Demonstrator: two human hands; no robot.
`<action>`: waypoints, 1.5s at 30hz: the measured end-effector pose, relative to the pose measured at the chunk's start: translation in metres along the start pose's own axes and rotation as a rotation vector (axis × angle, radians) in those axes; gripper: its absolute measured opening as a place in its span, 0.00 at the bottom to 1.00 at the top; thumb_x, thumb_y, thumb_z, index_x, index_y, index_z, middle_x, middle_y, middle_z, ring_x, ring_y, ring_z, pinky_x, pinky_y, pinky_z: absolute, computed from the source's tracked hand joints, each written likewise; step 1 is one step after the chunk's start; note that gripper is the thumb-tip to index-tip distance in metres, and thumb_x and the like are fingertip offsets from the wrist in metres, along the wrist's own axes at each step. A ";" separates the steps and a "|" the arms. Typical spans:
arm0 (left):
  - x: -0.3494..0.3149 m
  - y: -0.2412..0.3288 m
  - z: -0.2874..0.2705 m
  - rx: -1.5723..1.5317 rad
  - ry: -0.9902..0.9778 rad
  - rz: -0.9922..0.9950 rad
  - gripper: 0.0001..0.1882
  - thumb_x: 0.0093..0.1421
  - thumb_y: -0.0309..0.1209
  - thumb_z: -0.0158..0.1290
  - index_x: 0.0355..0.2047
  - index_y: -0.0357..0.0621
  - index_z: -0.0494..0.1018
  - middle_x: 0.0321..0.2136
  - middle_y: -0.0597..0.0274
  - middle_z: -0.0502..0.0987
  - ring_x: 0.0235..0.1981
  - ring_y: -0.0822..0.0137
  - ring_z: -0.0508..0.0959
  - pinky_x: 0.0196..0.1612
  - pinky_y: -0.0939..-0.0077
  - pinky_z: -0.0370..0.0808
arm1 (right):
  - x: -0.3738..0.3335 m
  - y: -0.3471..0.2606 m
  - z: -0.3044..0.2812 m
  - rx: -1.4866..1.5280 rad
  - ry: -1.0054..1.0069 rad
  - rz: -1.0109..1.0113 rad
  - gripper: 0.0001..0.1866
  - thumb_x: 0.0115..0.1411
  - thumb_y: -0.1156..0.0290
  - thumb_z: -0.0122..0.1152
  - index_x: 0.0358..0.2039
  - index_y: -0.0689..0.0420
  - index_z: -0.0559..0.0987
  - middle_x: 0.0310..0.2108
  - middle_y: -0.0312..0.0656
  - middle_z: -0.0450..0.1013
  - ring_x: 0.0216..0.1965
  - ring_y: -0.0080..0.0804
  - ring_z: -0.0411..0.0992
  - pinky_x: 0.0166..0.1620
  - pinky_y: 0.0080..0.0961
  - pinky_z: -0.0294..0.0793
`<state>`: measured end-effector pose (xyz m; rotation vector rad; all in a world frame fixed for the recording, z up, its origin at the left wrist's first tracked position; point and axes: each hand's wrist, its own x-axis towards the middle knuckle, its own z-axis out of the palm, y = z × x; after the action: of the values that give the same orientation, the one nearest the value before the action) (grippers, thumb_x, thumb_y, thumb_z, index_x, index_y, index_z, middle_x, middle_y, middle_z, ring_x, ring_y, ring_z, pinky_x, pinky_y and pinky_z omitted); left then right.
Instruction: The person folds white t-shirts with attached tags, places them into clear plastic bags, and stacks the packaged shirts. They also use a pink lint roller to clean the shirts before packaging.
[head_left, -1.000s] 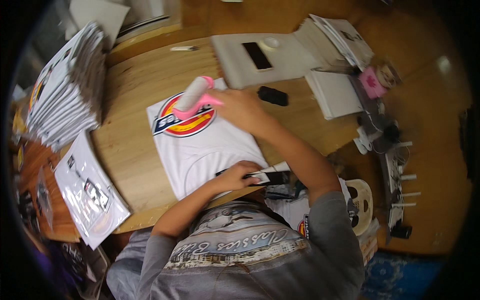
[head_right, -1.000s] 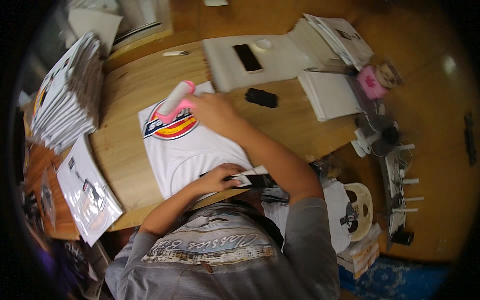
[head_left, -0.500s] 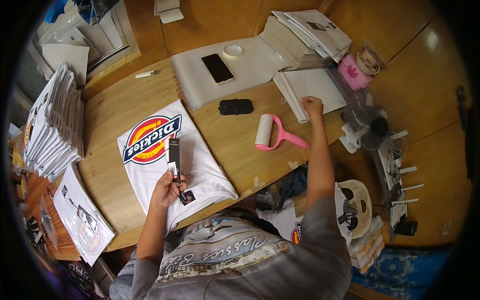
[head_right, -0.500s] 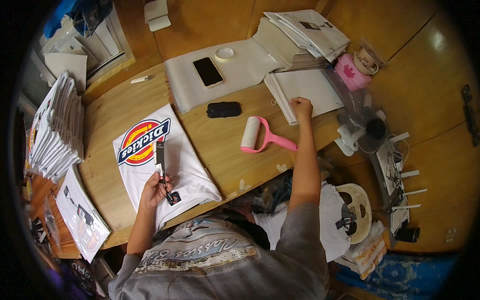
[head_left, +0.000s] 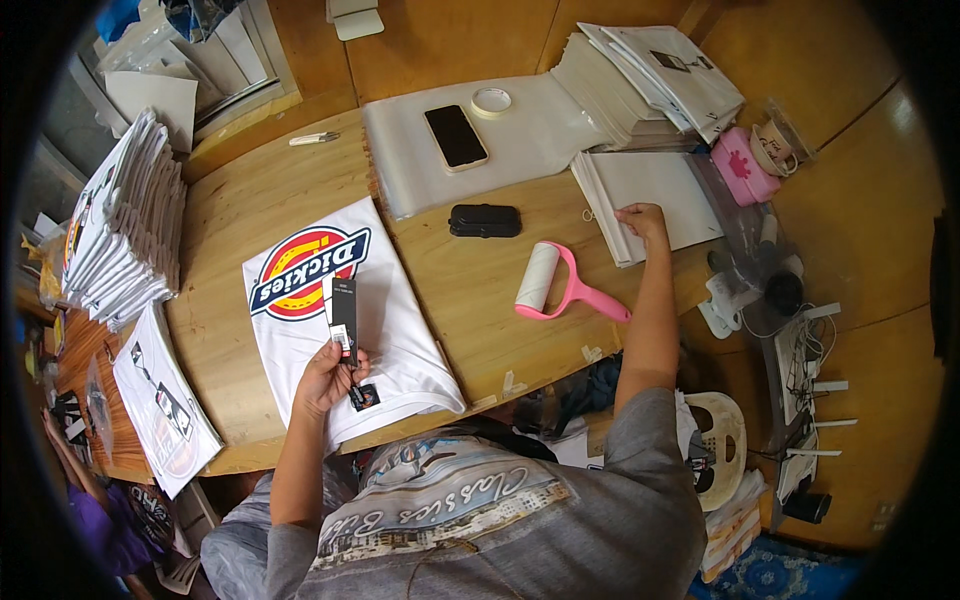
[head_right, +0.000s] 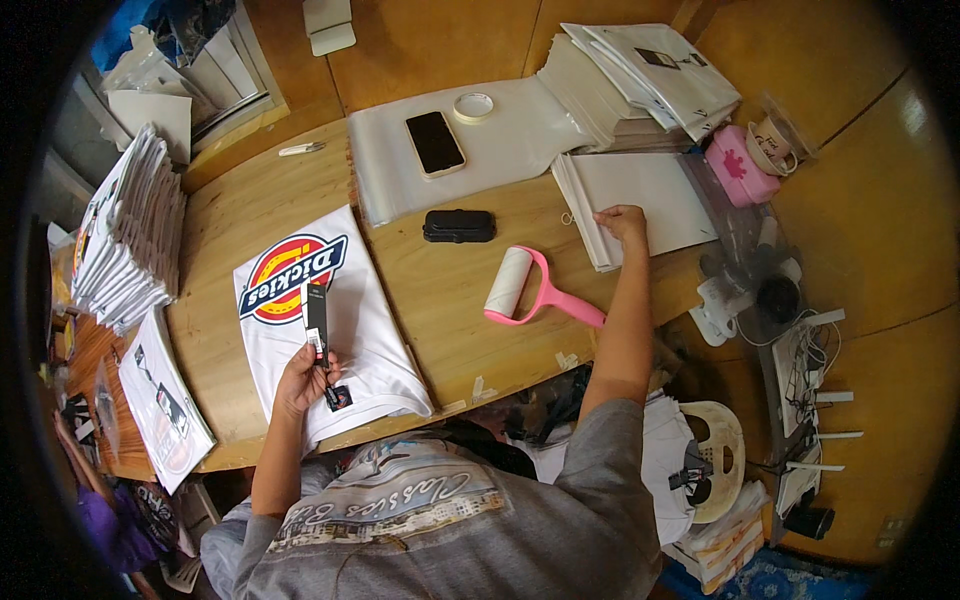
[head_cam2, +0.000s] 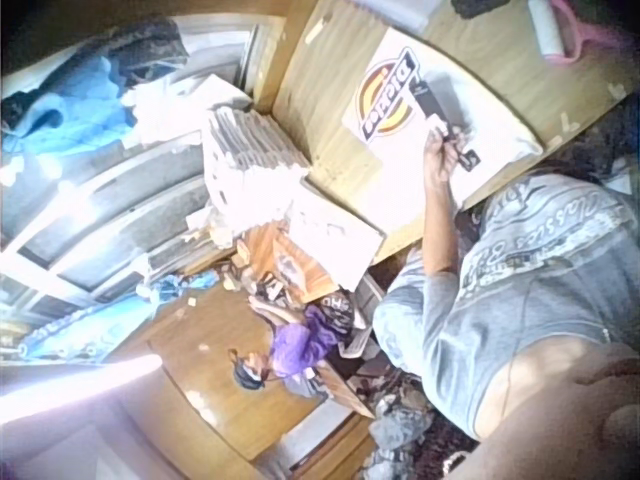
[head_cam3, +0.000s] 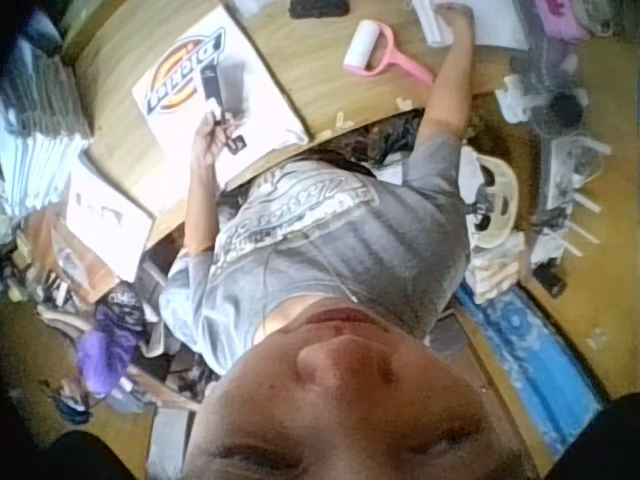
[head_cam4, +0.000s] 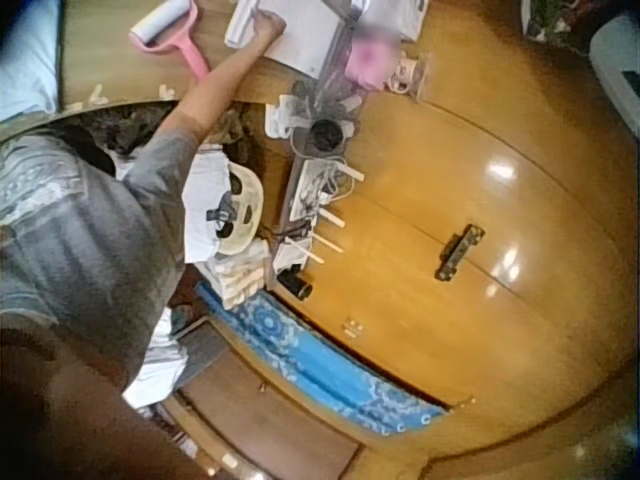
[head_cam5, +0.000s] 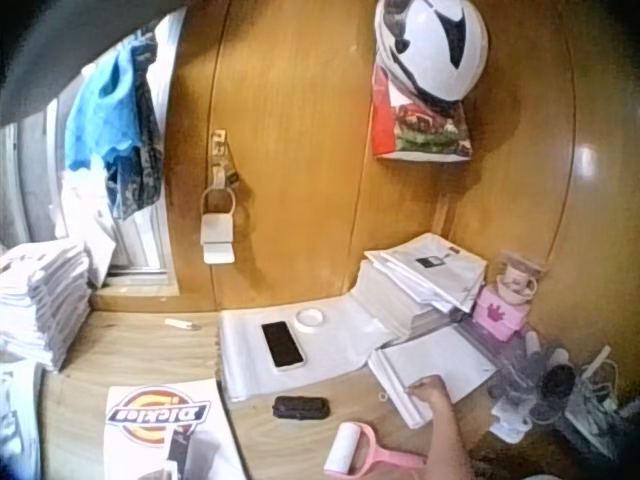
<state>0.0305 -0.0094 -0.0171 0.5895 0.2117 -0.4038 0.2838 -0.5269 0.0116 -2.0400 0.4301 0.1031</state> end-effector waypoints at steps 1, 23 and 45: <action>0.001 0.000 0.001 0.003 0.002 -0.003 0.13 0.58 0.35 0.39 0.37 0.38 0.62 0.29 0.50 0.73 0.31 0.58 0.74 0.37 0.67 0.73 | 0.000 0.000 -0.001 0.005 0.003 0.003 0.08 0.39 0.74 0.66 0.19 0.62 0.76 0.15 0.34 0.69 0.13 0.16 0.59 0.15 0.11 0.57; -0.004 0.008 0.020 0.175 0.008 -0.004 0.14 0.57 0.31 0.43 0.41 0.36 0.61 0.33 0.53 0.72 0.33 0.62 0.74 0.37 0.70 0.74 | -0.045 -0.081 0.073 -0.564 0.715 -0.084 0.09 0.46 0.65 0.53 0.27 0.55 0.73 0.28 0.43 0.72 0.33 0.44 0.70 0.36 0.36 0.69; -0.006 0.002 0.000 -0.061 -0.048 -0.032 0.13 0.58 0.36 0.41 0.36 0.38 0.65 0.29 0.52 0.73 0.33 0.57 0.74 0.36 0.67 0.73 | 0.005 0.020 0.009 0.070 0.153 -0.059 0.07 0.42 0.76 0.63 0.24 0.62 0.76 0.23 0.36 0.72 0.25 0.23 0.66 0.32 0.19 0.66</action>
<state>0.0264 -0.0060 -0.0138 0.5165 0.1868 -0.4408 0.2828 -0.5288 -0.0107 -1.9971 0.4615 -0.1029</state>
